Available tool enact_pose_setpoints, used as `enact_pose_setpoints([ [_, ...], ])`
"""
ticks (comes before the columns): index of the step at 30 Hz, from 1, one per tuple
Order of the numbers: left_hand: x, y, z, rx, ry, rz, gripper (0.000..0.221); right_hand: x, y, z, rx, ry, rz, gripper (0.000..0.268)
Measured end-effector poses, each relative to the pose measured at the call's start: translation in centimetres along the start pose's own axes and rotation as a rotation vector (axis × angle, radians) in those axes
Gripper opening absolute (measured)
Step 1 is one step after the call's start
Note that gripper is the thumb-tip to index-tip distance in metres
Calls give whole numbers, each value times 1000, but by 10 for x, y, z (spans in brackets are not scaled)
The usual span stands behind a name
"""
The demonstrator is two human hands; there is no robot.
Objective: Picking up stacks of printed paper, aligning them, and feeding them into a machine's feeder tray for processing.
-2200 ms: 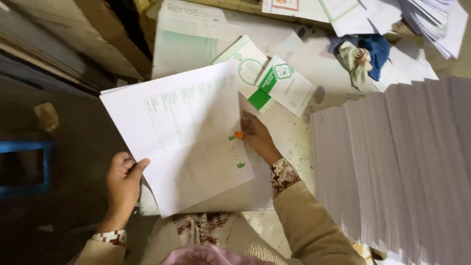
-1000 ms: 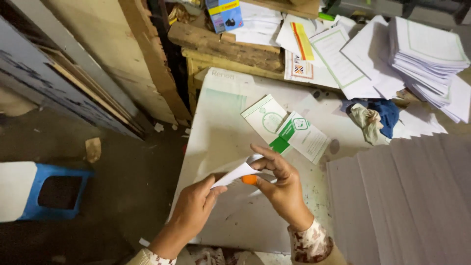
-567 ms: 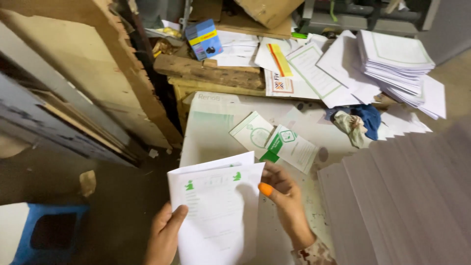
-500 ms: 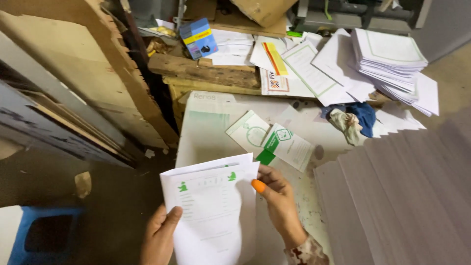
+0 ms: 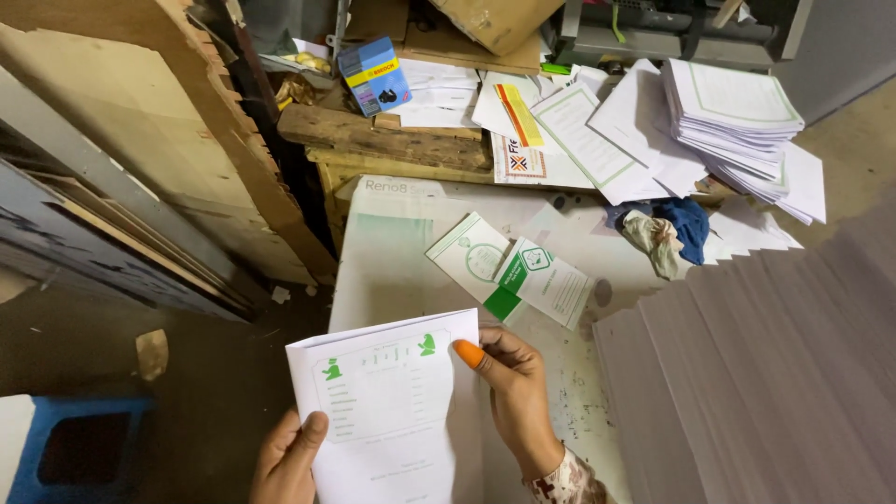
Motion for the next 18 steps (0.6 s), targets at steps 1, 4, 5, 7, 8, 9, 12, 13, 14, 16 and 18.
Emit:
enact_pose_setpoints([
  [1,2,2,-1,-37,9,6,47,-1,0,0,-5,1,-3,12],
  [4,14,9,2,-188,-21,114,43,0,6,-2,-19,10,5,12],
  [5,16,16,2,-300,-63,217,40,1,9,-3,-27,21,17,14],
  [7,14,27,-3,-355,-18,290,37,-4,7,-5,-32,6,6,13],
  [8,13,36,-7,-412,22,363,35,-7,5,-6,-33,-8,-6,13],
  [9,14,34,-8,-413,28,360,35,-7,6,-7,-36,-13,-6,13],
  [12,22,34,-9,-415,87,363,31,-15,-11,-8,123,-93,-43,44],
  [13,21,36,-11,-449,71,401,30,-22,-22,-9,194,-143,-63,50],
  [14,19,39,-13,-481,53,439,30,-29,-32,-10,265,-192,-82,56],
  [16,20,34,-11,-464,42,329,33,-27,-33,-10,272,-193,-90,49],
  [18,22,28,-9,-449,32,219,38,-27,-34,-11,282,-197,-98,42],
])
Point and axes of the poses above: each hand's wrist, its own z-axis towards the middle knuckle, its own x-axis out of the back of the hand, y = z × x, the point moved 9 cm from there along z, towards the middle knuckle, and after that the axes turned 10 degrees about -y, right-handed, at the moved point
